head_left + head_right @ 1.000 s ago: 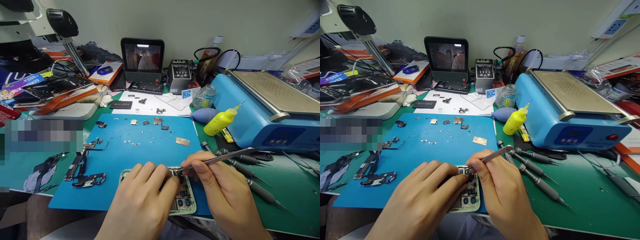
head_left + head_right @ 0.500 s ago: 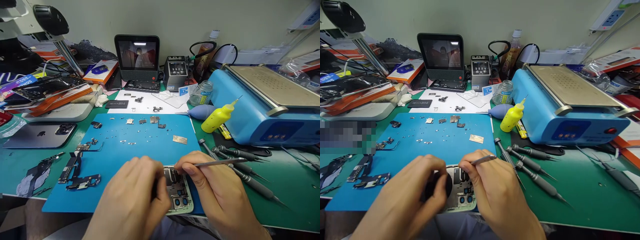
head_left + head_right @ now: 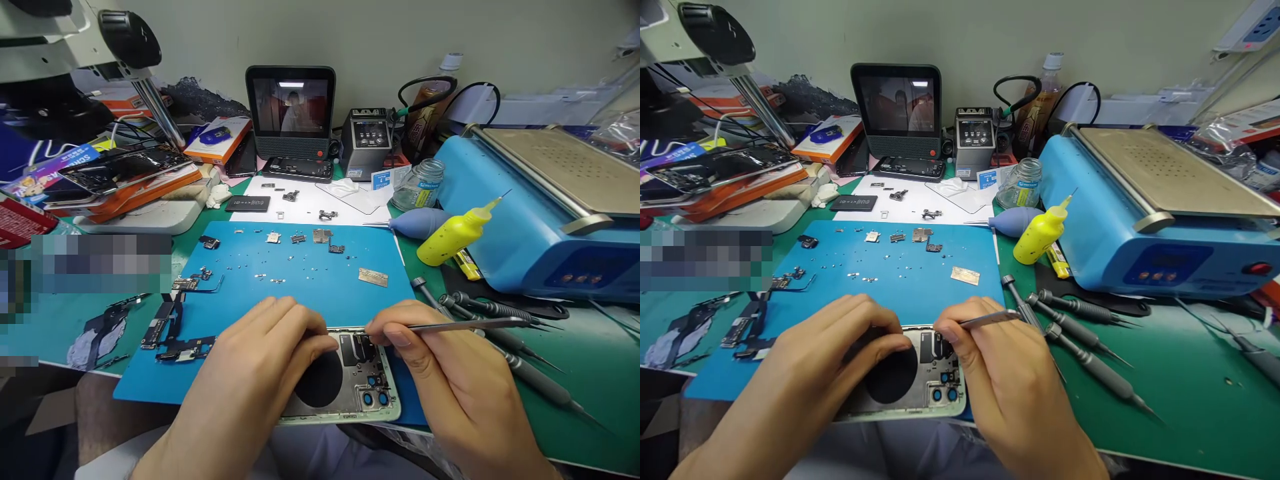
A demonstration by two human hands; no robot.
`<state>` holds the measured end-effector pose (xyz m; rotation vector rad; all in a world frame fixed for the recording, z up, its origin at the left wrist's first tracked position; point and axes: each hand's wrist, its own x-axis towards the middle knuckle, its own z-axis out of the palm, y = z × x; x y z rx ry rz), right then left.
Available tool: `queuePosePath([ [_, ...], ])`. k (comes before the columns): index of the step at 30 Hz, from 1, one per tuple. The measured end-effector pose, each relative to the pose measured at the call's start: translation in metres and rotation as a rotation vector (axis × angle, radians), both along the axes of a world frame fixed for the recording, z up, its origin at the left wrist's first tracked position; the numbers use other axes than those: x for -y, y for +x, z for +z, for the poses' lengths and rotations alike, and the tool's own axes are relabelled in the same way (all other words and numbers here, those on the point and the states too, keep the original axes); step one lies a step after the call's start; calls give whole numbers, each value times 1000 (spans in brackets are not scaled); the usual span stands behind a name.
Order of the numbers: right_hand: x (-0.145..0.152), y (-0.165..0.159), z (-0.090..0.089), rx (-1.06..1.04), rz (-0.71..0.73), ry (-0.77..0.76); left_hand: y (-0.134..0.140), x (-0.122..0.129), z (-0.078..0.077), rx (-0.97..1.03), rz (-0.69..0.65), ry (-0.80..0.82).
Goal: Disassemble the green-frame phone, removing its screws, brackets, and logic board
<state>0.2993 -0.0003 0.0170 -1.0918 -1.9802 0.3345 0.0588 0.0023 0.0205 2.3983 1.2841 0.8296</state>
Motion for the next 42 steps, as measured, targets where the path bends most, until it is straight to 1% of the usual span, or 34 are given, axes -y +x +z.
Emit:
queuePosePath([
  [5, 0, -1, -1, -4, 34, -20, -4, 0, -3, 49, -20, -36],
  [9, 1, -1, -1, 29, -1, 9, 0, -2, -3, 25, -65, -15],
  [14, 0, 0, 0, 24, -9, 47, 7, -5, -5, 14, -70, 5],
  [16, 0, 0, 0, 2, -54, 52, 8, -7, -6, -1, -85, 11],
  [20, 1, 1, -3, -90, -211, 71, 8, -9, -5, -97, -136, 50],
  [22, 3, 2, -4, -124, -238, 66, 6, -9, -4, -146, -166, 76],
  [25, 5, 2, -5, -148, -225, 58, 3, -7, -3, -180, -186, 107],
  [29, 6, 3, -5, -171, -220, 37, 0, -3, -4, -221, -198, 107],
  [33, 8, 2, -5, -213, -222, -23, 1, 2, -3, -295, -216, 203],
  [35, 10, 2, -5, -233, -220, -47, 1, 3, -1, -321, -216, 220],
  [39, 10, 1, -5, -244, -204, -68, -1, 2, 4, -359, -267, 196],
  [42, 9, 1, -6, -252, -200, -82, -1, 0, 7, -365, -269, 188],
])
